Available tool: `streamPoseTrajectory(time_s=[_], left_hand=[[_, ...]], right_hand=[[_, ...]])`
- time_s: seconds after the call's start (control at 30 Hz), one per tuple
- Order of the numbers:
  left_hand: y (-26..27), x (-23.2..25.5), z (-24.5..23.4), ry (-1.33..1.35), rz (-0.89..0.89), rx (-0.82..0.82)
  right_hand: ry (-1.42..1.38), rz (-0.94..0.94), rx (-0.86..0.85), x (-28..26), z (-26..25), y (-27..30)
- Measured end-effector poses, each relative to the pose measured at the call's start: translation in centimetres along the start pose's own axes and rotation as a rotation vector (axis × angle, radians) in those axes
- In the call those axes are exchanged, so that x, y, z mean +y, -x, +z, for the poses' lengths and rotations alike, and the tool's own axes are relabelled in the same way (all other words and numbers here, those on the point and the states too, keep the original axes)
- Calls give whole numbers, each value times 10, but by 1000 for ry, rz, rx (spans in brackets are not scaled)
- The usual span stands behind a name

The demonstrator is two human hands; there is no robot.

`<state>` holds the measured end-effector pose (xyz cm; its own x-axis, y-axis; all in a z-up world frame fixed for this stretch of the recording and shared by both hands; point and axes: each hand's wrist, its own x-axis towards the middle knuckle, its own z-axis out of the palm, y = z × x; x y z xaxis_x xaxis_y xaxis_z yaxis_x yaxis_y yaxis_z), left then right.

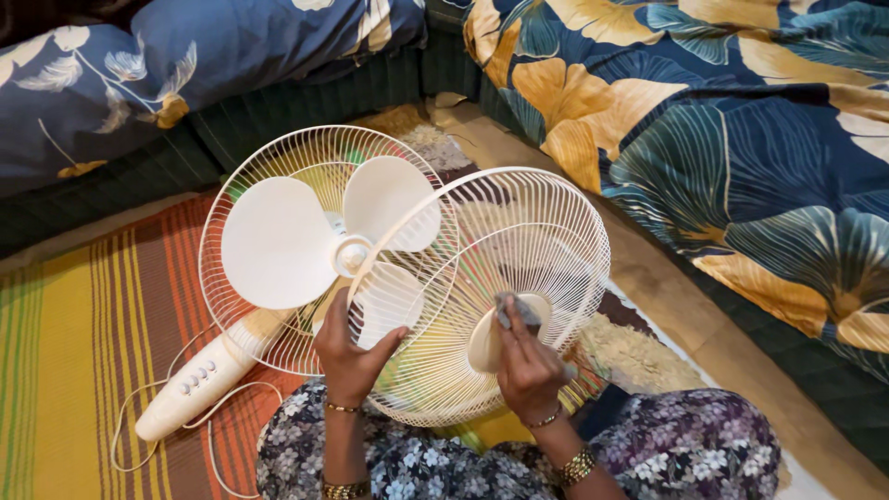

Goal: The person sits on a mat and cleans a white electric fan using a cloth. They wipe the fan blades and the front grill, then remove the front grill to clean it separately before placing it back on the fan.

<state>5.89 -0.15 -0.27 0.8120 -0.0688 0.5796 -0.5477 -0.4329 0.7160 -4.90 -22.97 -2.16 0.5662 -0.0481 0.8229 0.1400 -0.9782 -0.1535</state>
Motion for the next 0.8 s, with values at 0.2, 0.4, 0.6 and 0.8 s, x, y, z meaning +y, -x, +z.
streamPoseTrajectory(time_s=[0.2, 0.4, 0.6, 0.8], left_hand=[[16, -55, -6, 273, -50, 70], [27, -99, -2, 497, -236, 106], [30, -114, 1, 541, -274, 133], [35, -119, 1, 585, -301, 149]], right_hand=[[-21, -23, -128, -9, 23, 26], [-73, -77, -205, -12, 39, 40], [-53, -85, -239, -13, 51, 51], [-130, -84, -109, -9, 44, 43]])
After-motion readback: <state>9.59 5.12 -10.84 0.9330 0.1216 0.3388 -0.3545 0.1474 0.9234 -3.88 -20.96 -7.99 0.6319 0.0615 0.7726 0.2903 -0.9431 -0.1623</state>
